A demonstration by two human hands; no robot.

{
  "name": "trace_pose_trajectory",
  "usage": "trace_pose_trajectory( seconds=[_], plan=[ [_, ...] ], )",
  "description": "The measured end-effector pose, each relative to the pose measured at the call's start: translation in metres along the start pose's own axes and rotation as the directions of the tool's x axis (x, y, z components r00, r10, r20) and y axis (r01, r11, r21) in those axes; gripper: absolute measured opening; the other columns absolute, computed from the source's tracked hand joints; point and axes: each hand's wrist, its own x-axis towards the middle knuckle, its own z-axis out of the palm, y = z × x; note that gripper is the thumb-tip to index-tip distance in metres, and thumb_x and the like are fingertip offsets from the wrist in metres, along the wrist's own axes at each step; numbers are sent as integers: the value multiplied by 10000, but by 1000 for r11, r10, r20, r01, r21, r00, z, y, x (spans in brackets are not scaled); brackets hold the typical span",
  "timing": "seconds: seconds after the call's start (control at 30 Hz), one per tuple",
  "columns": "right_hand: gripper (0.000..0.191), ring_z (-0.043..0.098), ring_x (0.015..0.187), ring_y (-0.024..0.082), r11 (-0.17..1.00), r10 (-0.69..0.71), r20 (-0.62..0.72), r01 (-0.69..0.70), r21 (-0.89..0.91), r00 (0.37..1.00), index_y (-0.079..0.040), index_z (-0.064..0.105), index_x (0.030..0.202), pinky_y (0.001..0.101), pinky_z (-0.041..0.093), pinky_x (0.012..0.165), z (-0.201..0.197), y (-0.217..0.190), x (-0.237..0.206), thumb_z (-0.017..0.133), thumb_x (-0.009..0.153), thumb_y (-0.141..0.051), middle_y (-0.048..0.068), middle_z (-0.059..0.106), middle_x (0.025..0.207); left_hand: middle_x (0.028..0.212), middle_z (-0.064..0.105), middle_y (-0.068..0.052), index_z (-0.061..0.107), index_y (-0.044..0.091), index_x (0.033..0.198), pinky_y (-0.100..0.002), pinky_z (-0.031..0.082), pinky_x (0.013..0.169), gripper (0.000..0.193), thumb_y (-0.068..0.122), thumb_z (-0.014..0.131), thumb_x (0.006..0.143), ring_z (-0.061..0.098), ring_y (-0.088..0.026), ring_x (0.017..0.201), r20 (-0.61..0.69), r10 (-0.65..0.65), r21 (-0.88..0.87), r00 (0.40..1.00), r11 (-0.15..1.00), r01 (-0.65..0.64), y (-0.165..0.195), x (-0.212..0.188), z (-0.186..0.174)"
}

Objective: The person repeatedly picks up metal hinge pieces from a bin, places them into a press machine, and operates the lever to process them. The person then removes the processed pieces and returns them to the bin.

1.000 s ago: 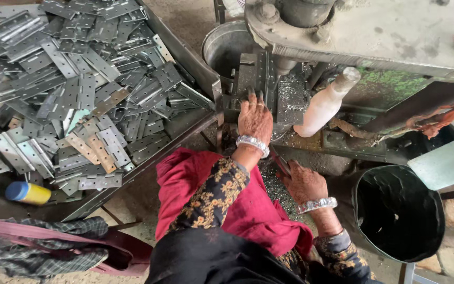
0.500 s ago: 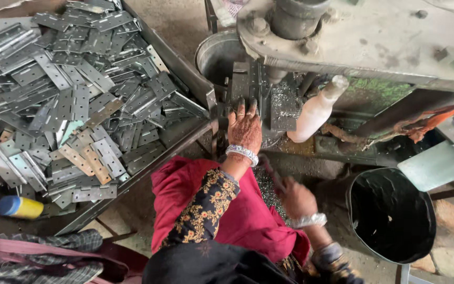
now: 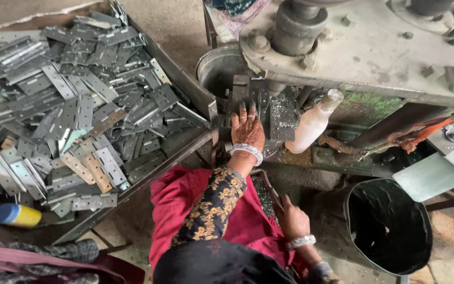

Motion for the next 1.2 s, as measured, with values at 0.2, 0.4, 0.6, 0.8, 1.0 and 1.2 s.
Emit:
trace_pose_trajectory(
  seconds=[0.2, 0.4, 0.6, 0.8, 1.0, 1.2],
  plan=[
    [349, 722, 799, 417, 997, -70, 65, 69, 26, 995, -176, 611, 1153, 541, 565, 671, -12, 10, 19, 622, 935, -448, 190, 743, 857, 1645, 334, -32, 569, 60, 1414, -599, 94, 1220, 452, 202, 418, 1012, 203, -311, 1551, 106, 46, 63, 993, 997, -53, -2, 3, -5],
    [423, 722, 820, 396, 999, -28, -31, 27, -22, 999, -139, 575, 1233, 526, 567, 712, 16, 15, -2, 593, 948, -450, 187, 740, 875, 1604, 355, -36, 555, 81, 1421, -627, 47, 1208, 483, 226, 427, 979, 227, -326, 1508, 87, 0, 53, 996, 999, -5, 5, 22, -11],
    [463, 720, 879, 390, 996, -21, 102, 29, -83, 995, -156, 583, 1262, 526, 569, 745, -19, 2, 12, 615, 917, -464, 164, 747, 948, 1614, 407, -41, 613, 76, 1389, -631, 49, 1230, 438, 230, 434, 1020, 278, -314, 1527, 47, 33, 130, 998, 991, -39, 2, 6, -14],
    [427, 724, 909, 375, 973, -192, 55, 198, -118, 980, -148, 616, 1182, 502, 570, 795, -72, -24, 40, 636, 899, -467, 151, 754, 939, 1460, 595, -104, 648, 82, 1200, -562, 102, 1271, 343, 337, 574, 983, 437, -285, 1479, -241, 249, 50, 938, 968, -245, -21, -74, -2],
    [437, 715, 923, 390, 976, -203, 44, 206, -73, 978, -126, 615, 1212, 512, 562, 801, -77, -31, 34, 650, 890, -419, 174, 749, 955, 1177, 671, -115, 663, 73, 1239, -538, 294, 1154, 307, 181, 671, 952, 570, -289, 1194, -463, 149, -194, 874, 945, -264, -16, -44, -15],
    [447, 707, 961, 395, 986, -144, 112, 152, -64, 983, -143, 612, 1233, 520, 556, 819, -82, -32, 31, 641, 905, -445, 181, 741, 998, 1335, 623, -143, 731, 54, 1160, -499, 364, 1118, 279, 253, 610, 1007, 525, -292, 1291, -105, -49, -183, 993, 983, 29, 31, -21, -22]
  ],
)
